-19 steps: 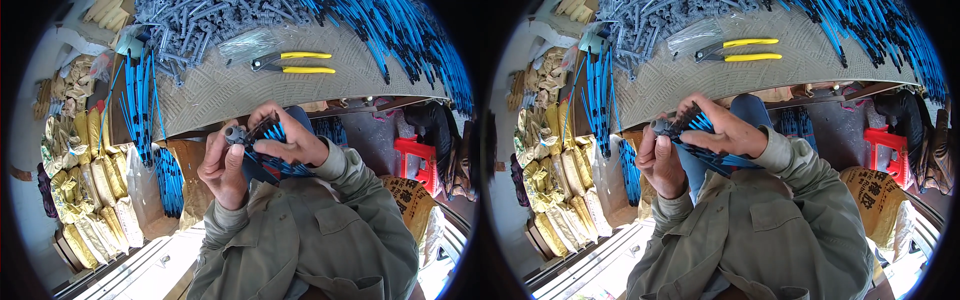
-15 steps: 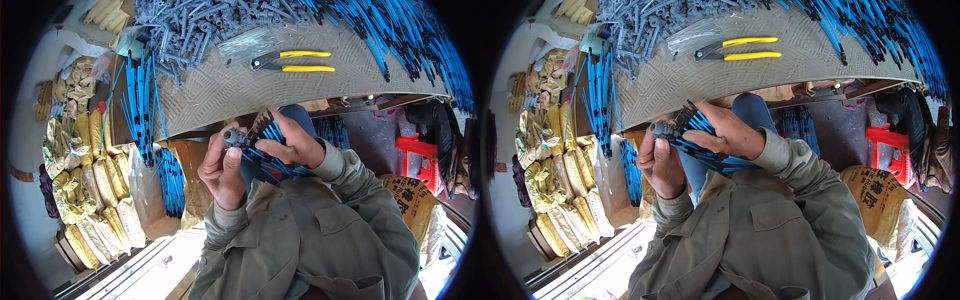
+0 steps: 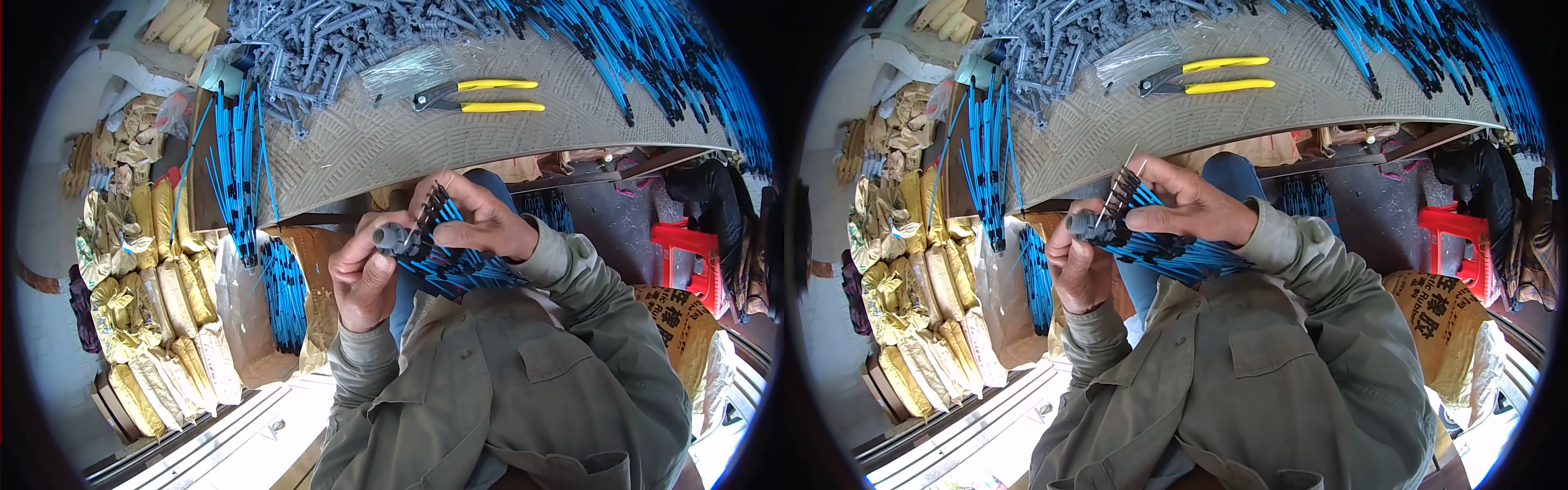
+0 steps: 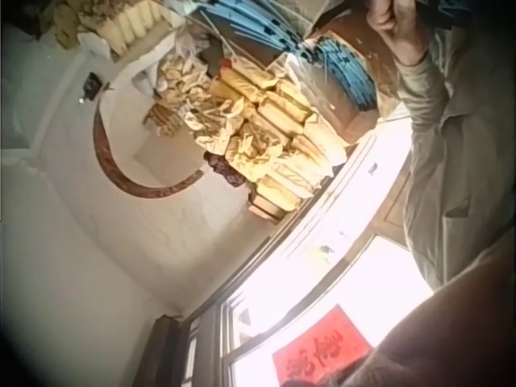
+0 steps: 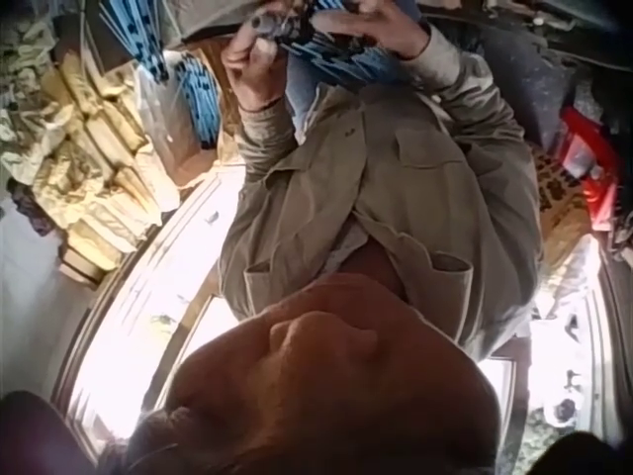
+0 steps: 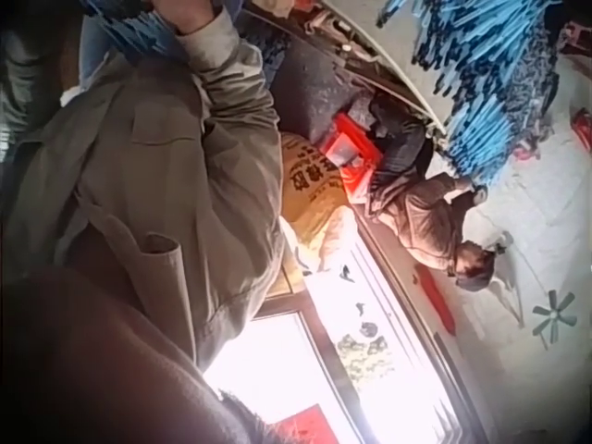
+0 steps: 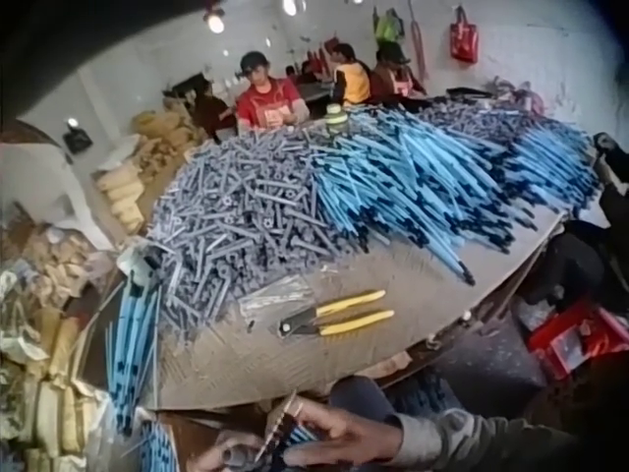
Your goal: The person assembles umbrella components by securing ribs onto a central plastic hub using wire and pliers, gathering another set of ribs from the table, threading a wire through their ends, and attaching them onto a new hub.
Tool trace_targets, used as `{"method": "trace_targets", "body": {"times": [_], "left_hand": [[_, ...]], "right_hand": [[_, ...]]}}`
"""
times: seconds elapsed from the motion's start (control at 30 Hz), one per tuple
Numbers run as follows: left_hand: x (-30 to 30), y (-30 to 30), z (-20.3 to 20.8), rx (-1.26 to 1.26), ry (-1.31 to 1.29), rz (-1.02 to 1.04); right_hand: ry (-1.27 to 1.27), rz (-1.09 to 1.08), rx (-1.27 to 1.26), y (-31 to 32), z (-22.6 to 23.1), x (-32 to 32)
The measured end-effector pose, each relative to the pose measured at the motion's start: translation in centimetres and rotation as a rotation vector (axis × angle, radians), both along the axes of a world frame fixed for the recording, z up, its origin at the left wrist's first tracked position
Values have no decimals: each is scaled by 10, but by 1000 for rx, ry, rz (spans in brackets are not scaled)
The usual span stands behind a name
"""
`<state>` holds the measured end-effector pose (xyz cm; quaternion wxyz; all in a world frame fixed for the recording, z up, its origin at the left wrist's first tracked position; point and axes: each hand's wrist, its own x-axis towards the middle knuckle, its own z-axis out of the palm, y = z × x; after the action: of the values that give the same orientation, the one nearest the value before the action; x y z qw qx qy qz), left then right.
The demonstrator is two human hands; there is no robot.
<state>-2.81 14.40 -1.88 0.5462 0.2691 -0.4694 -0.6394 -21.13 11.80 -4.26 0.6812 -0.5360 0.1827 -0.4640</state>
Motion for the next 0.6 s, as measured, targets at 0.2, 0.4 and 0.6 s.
{"method": "trace_targets", "body": {"times": [0.2, 0.4, 0.6], "left_hand": [[-5, 8, 6, -96, -88, 47], [-3, 7, 3, -112, -117, 144], [7, 3, 3, -41, -107, 87]], "right_hand": [[-70, 112, -182, 0, 3, -1], [63, -6, -138, 7, 5, -1], [194, -109, -267, 8, 2, -1]]}}
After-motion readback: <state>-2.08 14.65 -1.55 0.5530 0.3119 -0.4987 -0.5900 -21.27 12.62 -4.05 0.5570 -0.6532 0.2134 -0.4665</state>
